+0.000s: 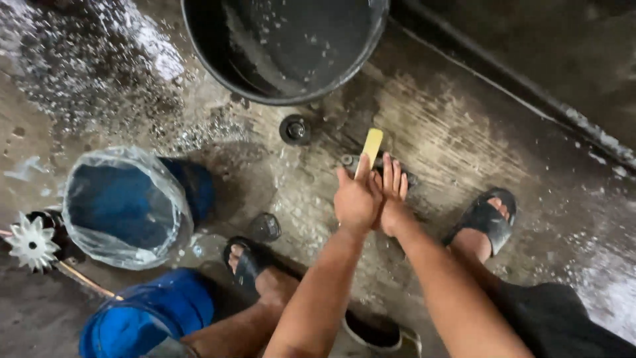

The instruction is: The person scrubs a small metal part on a wet concrete floor using a yellow sponge, repeatedly dipping it into a black bucket of soapy water. The person also handles a white gear-like object and a small metal cup, placing them on the floor while continuing to scrub the primary part.

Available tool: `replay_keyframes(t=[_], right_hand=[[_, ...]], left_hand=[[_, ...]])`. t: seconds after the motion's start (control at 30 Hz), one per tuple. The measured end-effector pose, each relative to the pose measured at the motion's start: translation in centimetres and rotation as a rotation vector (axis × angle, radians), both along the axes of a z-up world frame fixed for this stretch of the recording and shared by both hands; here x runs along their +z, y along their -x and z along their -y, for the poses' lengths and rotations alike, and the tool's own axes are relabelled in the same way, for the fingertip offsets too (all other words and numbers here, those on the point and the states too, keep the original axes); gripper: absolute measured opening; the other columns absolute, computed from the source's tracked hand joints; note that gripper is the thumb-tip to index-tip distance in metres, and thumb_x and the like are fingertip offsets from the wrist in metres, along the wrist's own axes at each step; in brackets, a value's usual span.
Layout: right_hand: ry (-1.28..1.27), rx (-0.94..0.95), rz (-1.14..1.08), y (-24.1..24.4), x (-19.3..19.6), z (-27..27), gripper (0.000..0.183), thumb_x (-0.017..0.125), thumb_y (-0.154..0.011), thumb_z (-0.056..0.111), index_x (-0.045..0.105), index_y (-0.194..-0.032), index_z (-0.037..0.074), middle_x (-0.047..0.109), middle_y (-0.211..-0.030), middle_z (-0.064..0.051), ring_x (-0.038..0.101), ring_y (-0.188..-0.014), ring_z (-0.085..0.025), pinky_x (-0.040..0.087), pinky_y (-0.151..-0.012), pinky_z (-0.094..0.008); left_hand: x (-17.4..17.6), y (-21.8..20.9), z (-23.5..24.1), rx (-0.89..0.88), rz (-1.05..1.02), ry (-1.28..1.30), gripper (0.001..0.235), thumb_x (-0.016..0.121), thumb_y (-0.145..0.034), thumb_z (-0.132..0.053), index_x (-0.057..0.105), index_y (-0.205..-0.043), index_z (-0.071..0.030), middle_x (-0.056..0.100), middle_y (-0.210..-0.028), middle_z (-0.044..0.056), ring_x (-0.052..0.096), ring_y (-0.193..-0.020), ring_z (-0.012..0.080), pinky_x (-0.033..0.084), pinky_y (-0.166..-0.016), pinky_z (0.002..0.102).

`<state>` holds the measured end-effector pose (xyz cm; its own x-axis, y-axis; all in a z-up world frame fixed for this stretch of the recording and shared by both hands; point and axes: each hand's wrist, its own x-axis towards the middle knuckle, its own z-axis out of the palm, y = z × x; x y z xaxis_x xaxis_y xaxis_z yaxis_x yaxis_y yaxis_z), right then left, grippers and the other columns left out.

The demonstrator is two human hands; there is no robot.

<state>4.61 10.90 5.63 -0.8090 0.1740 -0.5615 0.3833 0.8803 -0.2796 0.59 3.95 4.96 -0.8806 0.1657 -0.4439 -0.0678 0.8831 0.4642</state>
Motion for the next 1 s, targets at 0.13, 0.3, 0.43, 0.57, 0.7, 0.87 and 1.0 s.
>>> replay_keyframes(t=[0.13, 0.3, 0.43, 0.57, 0.7, 0.87, 1.0], right_hand=[[0.083, -0.032, -0.015, 0.4, -0.6, -0.7, 0.1, 0.077, -0.065, -0.01, 0.025, -0.151, -0.004, -0.017, -0.168, -0.029, -0.007, -0.155, -0.049, 0.003, -0.126, -0.06], [0.084, -0.032, 0.04, -1.0, -3.8, -0.7, 0.125, 0.092, -0.051, 0.007, 0.021, -0.154, 0.0, -0.02, -0.168, -0.027, -0.009, -0.155, -0.048, 0.001, -0.126, -0.062], [0.097, -0.021, 0.052, -1.7, -2.4, -0.2, 0.134, 0.093, -0.046, 0.005, 0.017, -0.156, 0.002, -0.022, -0.167, -0.027, -0.012, -0.154, -0.048, -0.002, -0.127, -0.061], [0.079, 0.009, 0.085, 1.3, -1.3, -1.6, 0.139, 0.098, -0.049, 0.024, 0.012, -0.155, 0.0, -0.027, -0.165, -0.029, -0.016, -0.154, -0.047, -0.004, -0.125, -0.059], [0.161, -0.066, 0.095, 0.4, 0.0, -0.8, 0.151, 0.108, -0.036, 0.037, 0.019, -0.154, 0.005, -0.024, -0.166, -0.027, -0.013, -0.154, -0.049, -0.003, -0.125, -0.062], [0.167, -0.087, 0.091, 0.3, 0.4, -0.8, 0.154, 0.108, -0.033, 0.04, 0.021, -0.154, 0.004, -0.02, -0.167, -0.027, -0.01, -0.155, -0.049, -0.003, -0.126, -0.061], [0.159, -0.053, 0.13, -0.1, 1.2, -0.6, 0.151, 0.11, -0.04, 0.041, 0.019, -0.155, 0.004, -0.024, -0.166, -0.028, -0.015, -0.154, -0.048, -0.005, -0.126, -0.059]], left_hand=[[0.2, -7.0, 5.3, 0.247, 0.253, -0.341, 0.048, 0.039, -0.109, -0.031, 0.03, -0.15, -0.009, 0.05, -0.151, 0.017, 0.059, -0.126, 0.0427, 0.053, -0.094, 0.046], [-2.8, -6.9, 5.6, 0.026, 0.014, -0.028, 0.048, 0.048, -0.101, -0.036, 0.056, -0.148, -0.036, 0.047, -0.106, 0.008, 0.071, -0.079, 0.0409, 0.059, -0.062, 0.05], [-2.3, -3.2, 2.9, -0.012, -0.174, -0.035, 0.045, 0.055, -0.099, -0.038, 0.059, -0.144, -0.04, 0.048, -0.105, 0.004, 0.073, -0.072, 0.0386, 0.059, -0.057, 0.05], [-2.9, -8.3, 7.0, 0.058, -0.278, -0.236, 0.041, 0.055, -0.101, -0.031, 0.062, -0.141, -0.024, 0.052, -0.102, 0.015, 0.066, -0.07, 0.041, 0.053, -0.054, 0.05], [-1.7, -9.0, 8.7, 0.008, -0.071, -0.102, 0.046, 0.049, -0.102, -0.039, 0.054, -0.147, -0.037, 0.05, -0.112, 0.01, 0.067, -0.07, 0.0366, 0.056, -0.061, 0.049], [-1.4, 0.0, 5.3, -0.142, 0.026, 0.005, 0.045, 0.044, -0.103, -0.045, 0.048, -0.148, -0.05, 0.045, -0.115, 0.004, 0.071, -0.073, 0.0441, 0.062, -0.07, 0.052], [-0.9, -6.7, 9.1, -0.116, -0.061, -0.038, 0.046, 0.045, -0.103, -0.044, 0.048, -0.149, -0.048, 0.044, -0.114, 0.005, 0.071, -0.073, 0.0462, 0.061, -0.069, 0.053]])
